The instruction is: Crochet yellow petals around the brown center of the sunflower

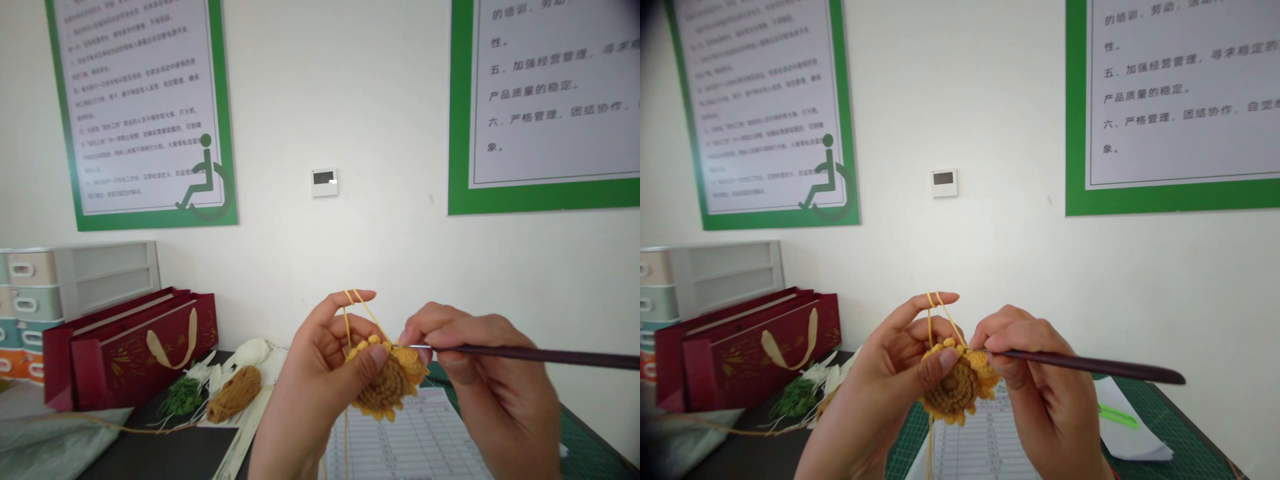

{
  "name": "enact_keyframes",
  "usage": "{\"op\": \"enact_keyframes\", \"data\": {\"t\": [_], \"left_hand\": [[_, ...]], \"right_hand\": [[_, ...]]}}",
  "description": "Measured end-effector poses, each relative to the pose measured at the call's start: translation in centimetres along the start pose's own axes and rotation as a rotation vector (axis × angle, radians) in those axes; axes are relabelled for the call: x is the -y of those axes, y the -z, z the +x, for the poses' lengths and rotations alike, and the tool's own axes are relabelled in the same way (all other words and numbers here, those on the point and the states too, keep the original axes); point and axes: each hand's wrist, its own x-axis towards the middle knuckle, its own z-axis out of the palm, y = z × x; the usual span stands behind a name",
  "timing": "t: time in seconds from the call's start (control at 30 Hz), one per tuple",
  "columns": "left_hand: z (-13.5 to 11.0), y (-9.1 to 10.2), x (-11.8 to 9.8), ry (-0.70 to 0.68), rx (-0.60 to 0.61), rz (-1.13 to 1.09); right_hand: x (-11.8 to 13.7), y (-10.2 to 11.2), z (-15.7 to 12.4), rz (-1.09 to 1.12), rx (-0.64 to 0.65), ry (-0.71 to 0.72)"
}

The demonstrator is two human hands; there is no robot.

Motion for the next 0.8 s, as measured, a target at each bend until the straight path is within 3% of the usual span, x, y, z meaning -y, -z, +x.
{"op": "enact_keyframes", "data": {"t": [0.37, 0.8], "left_hand": [[0.52, 0.62, 0.6, 0.066, 0.051, -0.107], [0.61, 0.43, 0.84, 0.048, -0.012, -0.138]], "right_hand": [[-0.83, 0.42, -0.46, 0.212, 0.02, -0.129], [-0.08, 0.63, -0.28, -0.065, 0.071, 0.062]]}}
